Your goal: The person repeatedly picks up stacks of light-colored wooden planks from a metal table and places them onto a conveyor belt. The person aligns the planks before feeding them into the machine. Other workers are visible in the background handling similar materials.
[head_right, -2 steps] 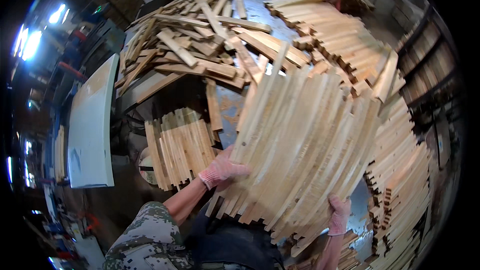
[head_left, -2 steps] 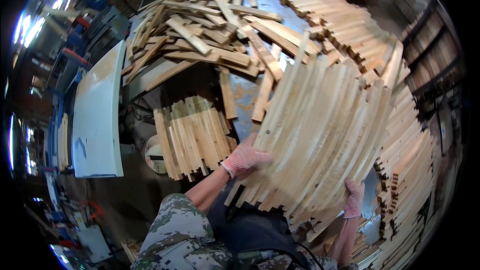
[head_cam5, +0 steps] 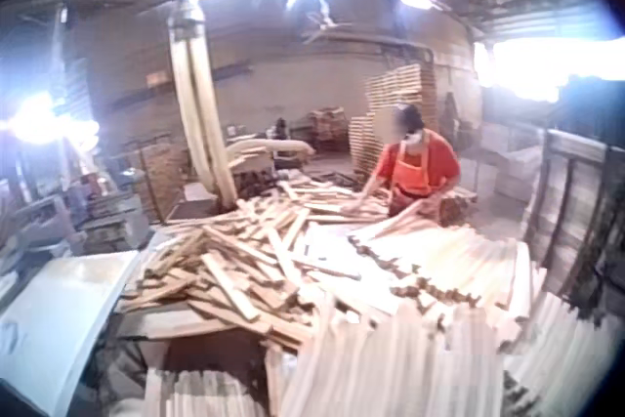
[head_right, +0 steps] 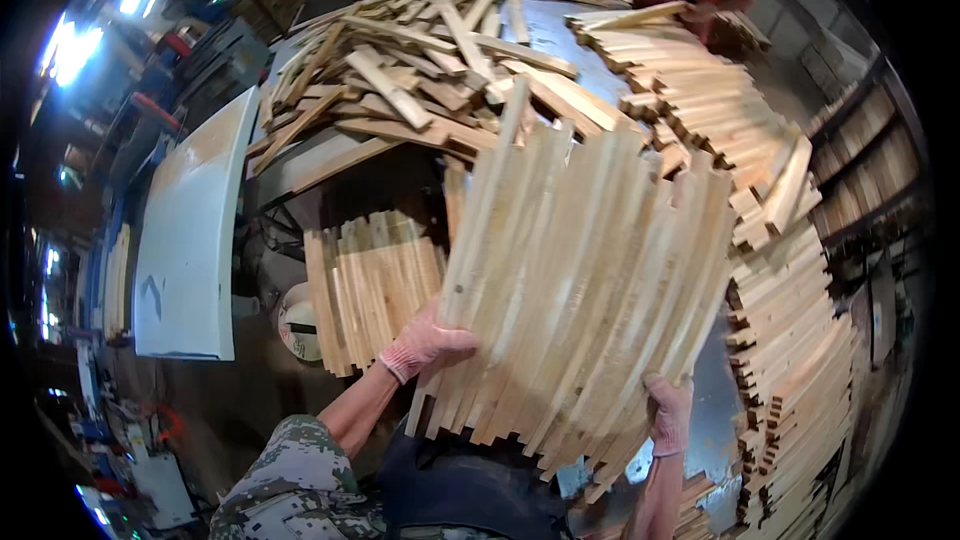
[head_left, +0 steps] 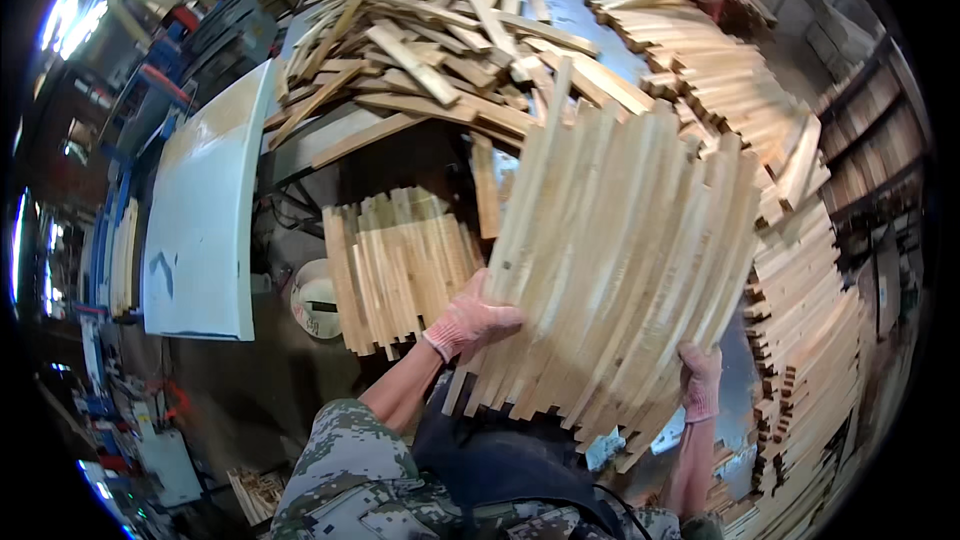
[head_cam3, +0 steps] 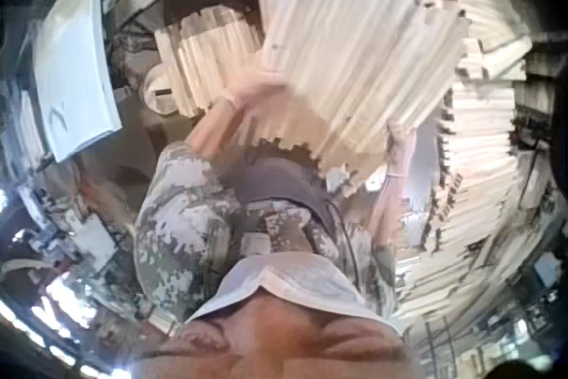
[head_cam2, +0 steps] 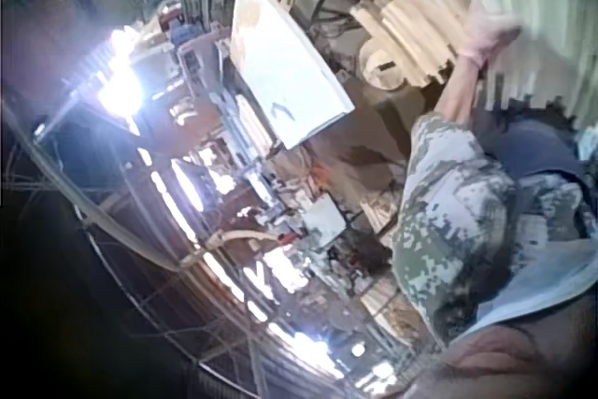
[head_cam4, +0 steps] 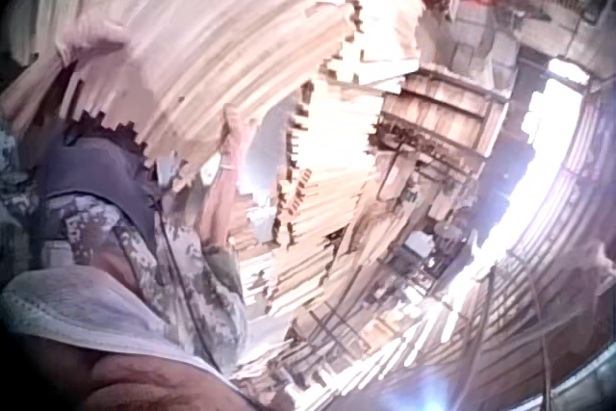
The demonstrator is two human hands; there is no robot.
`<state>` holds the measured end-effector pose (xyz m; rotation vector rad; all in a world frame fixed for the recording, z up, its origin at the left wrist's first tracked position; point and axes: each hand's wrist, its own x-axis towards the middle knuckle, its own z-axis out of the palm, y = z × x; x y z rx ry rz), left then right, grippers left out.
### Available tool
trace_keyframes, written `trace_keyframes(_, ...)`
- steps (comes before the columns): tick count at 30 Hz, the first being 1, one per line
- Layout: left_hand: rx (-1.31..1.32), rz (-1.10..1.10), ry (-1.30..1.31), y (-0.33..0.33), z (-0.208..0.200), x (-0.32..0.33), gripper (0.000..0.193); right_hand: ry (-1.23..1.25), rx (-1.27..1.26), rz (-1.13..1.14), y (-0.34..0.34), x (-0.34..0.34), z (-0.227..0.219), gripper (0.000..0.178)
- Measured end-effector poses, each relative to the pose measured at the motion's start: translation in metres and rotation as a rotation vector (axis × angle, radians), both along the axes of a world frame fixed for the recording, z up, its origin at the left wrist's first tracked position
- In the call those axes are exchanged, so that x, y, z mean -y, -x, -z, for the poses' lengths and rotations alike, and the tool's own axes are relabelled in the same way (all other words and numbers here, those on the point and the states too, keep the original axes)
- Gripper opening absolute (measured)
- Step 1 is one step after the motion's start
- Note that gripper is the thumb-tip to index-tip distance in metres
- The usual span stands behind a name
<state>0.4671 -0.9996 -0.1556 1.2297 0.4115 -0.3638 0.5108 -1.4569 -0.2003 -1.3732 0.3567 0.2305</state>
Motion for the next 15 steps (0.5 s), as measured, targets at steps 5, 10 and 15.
trace_keyframes(5, -0.044, -0.342, 0.021, 0.089, 0.029, -0.112, 0.074, -0.024, -0.035, -0.299, -0.027, -0.172, -0.033, 0.046)
trace_keyframes(10, -0.109, -0.457, -0.027, 0.181, 0.089, -0.232, 0.072, 0.068, -0.136, -0.504, -0.015, -0.316, 0.000, 0.053)
trace_keyframes(15, -0.267, -0.584, 0.030, 0.228, 0.143, -0.295, 0.060, 0.061, -0.263, -0.603, -0.011, -0.427, 0.028, 0.052)
